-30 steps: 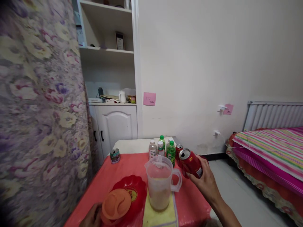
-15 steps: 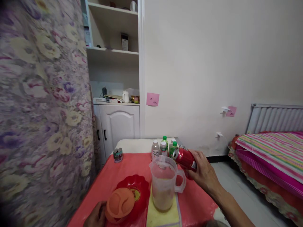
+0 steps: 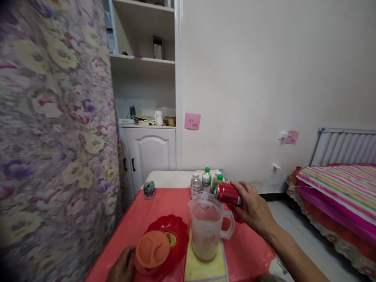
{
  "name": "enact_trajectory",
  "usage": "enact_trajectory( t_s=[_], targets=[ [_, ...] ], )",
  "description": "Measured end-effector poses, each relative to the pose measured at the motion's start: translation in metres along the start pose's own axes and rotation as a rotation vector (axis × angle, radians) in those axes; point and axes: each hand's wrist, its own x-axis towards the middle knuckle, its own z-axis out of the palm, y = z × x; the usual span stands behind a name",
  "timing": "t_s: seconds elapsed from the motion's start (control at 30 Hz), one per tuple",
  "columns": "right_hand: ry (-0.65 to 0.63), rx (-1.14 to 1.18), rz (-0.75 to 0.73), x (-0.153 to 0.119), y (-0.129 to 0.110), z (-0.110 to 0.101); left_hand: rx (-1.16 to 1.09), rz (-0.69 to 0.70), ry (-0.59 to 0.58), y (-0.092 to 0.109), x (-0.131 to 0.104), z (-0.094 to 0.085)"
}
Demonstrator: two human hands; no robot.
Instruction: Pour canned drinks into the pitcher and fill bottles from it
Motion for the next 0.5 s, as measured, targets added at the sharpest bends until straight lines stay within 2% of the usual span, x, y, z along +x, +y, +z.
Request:
enact_trajectory(
  t_s=[0.5],
  targets=[
    [-0.004, -0.078, -0.095, 0.0091, -0.0057, -0.0089, 0.030, 0.013, -0.024, -0.0032, -0.0008, 0.0021]
  ],
)
